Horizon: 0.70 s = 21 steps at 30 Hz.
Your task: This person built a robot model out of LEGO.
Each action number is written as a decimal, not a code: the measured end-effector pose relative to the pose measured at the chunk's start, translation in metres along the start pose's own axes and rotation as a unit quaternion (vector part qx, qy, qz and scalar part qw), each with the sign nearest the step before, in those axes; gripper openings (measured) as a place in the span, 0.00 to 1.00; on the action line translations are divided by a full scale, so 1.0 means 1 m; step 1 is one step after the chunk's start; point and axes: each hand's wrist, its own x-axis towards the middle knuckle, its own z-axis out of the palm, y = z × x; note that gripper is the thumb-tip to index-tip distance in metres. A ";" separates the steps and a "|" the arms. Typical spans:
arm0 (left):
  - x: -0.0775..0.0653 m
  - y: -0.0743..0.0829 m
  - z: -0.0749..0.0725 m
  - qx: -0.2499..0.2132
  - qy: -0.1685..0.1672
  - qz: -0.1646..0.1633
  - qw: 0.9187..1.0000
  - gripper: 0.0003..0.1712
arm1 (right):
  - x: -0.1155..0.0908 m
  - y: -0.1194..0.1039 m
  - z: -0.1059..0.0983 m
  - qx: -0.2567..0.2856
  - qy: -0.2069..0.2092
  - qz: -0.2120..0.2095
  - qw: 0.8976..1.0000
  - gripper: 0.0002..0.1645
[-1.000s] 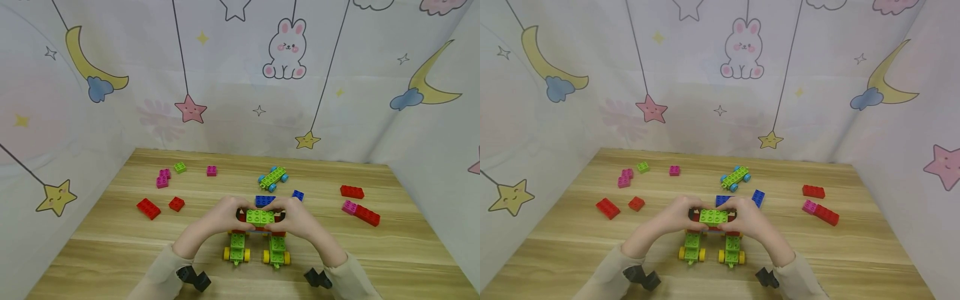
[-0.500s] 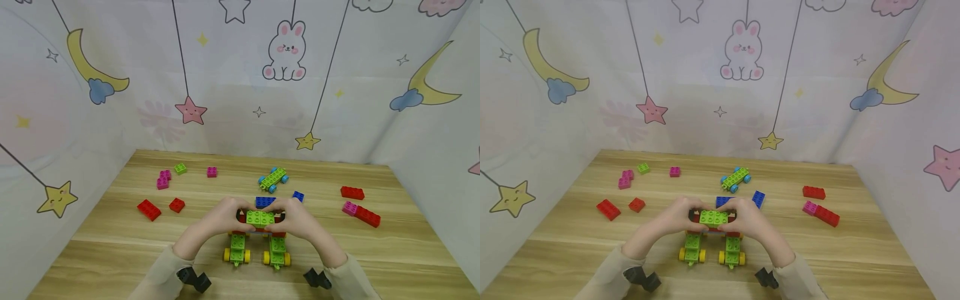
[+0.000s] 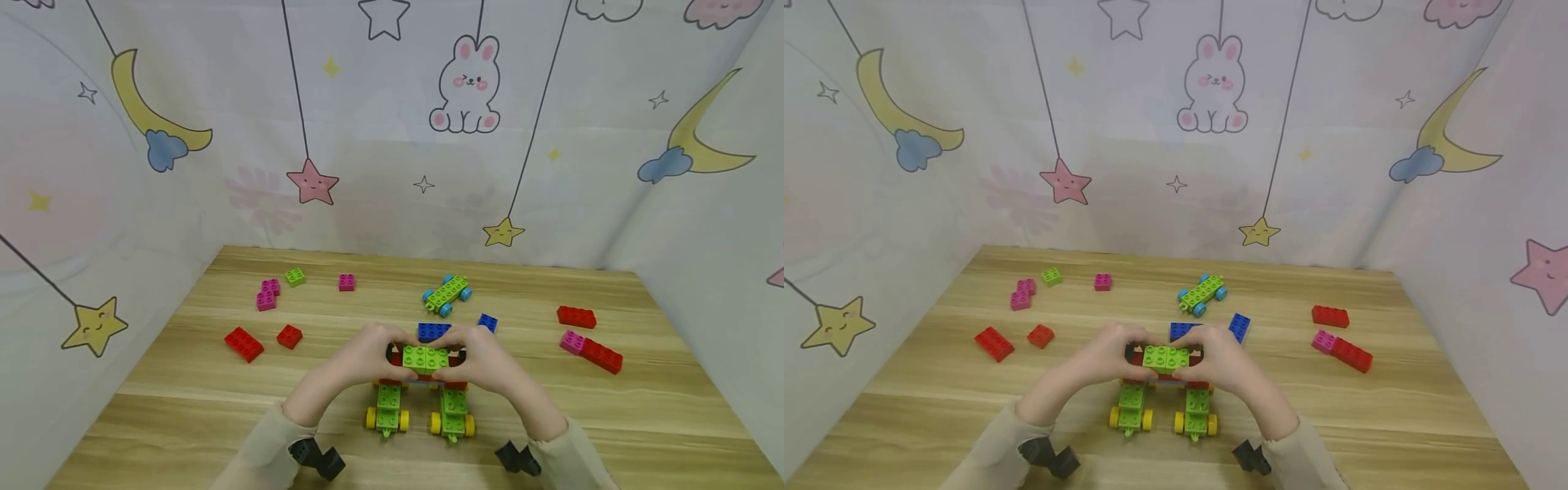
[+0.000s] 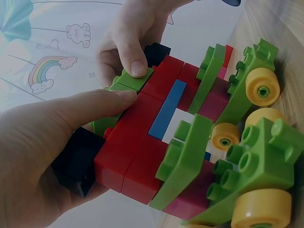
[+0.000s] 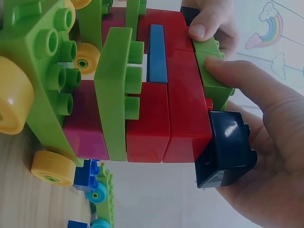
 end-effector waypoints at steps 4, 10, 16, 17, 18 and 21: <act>0.000 0.000 0.000 0.000 0.001 0.001 1.000 0.22 | 0.000 0.000 0.001 -0.006 0.004 -0.006 1.000 0.20; 0.000 -0.001 0.001 -0.001 0.000 0.002 1.000 0.22 | -0.001 0.000 0.000 -0.014 0.001 -0.010 1.000 0.20; 0.000 0.000 0.001 -0.004 -0.002 -0.001 1.000 0.23 | 0.000 -0.001 -0.001 -0.007 -0.003 -0.008 1.000 0.19; 0.000 0.000 0.001 -0.002 -0.001 0.000 1.000 0.23 | 0.000 -0.001 -0.001 -0.007 -0.003 -0.009 1.000 0.19; 0.000 0.000 0.001 -0.001 -0.001 0.001 1.000 0.23 | 0.000 -0.001 -0.001 -0.007 -0.003 -0.009 1.000 0.19; 0.000 0.000 0.001 0.001 0.001 0.003 1.000 0.23 | 0.000 -0.001 -0.002 -0.011 -0.004 -0.010 1.000 0.20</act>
